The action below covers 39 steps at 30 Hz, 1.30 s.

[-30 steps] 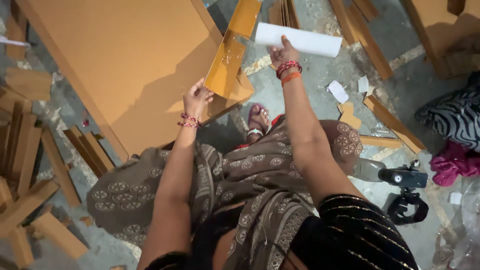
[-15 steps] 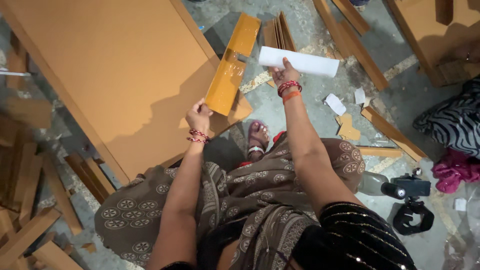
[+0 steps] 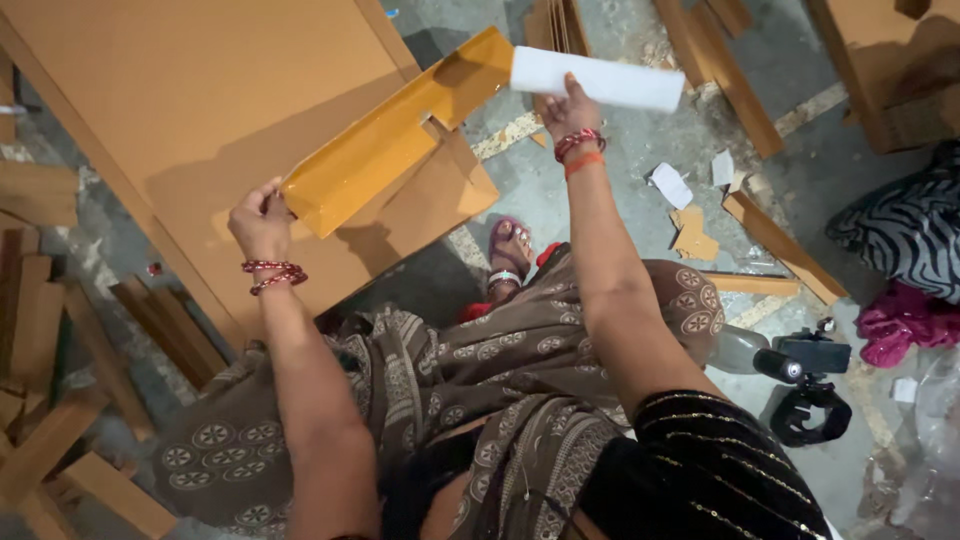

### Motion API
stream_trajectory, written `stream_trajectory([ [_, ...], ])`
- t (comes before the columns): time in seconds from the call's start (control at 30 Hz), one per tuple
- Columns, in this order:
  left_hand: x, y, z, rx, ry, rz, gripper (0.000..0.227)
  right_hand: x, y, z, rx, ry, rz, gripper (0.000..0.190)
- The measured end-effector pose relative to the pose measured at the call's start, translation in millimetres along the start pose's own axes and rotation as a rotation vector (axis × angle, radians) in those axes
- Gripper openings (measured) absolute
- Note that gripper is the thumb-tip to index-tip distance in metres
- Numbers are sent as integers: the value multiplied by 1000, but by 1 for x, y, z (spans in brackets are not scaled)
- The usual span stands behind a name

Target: The person sits on the floor and applies a white adhesive to the edges of a large orange cardboard sheet using a white roller. They repeatedly dip the roller into a bucket of adhesive and spread it along the cardboard's edges, then fold and press the flaps to adhere them.

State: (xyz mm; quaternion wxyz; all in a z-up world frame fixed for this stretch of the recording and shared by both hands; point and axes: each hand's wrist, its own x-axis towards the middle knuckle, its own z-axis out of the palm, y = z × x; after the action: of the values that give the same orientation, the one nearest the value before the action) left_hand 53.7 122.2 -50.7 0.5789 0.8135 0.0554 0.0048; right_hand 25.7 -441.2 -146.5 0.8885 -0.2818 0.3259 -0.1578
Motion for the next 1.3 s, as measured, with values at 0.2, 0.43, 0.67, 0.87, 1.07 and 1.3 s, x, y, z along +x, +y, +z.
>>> stream_trajectory([
  [0.2,-13,-13,-12,-34,37,-112,21,-1,53,46,-834,15,-217,42],
  [0.43,-7,-27,-7,-19,69,-217,19,-27,92,62,-1328,-70,-530,53],
  [0.67,-5,-31,-9,32,85,-97,19,-36,97,64,-1370,-216,-496,39],
  [0.87,-3,-21,-11,162,118,-8,17,-31,99,57,-1289,-408,-399,34],
  [1.07,7,-51,-40,164,129,-72,15,16,27,43,-263,-58,-210,34],
  [1.3,54,-78,-105,130,36,-86,4,14,-5,11,-295,213,-467,35],
])
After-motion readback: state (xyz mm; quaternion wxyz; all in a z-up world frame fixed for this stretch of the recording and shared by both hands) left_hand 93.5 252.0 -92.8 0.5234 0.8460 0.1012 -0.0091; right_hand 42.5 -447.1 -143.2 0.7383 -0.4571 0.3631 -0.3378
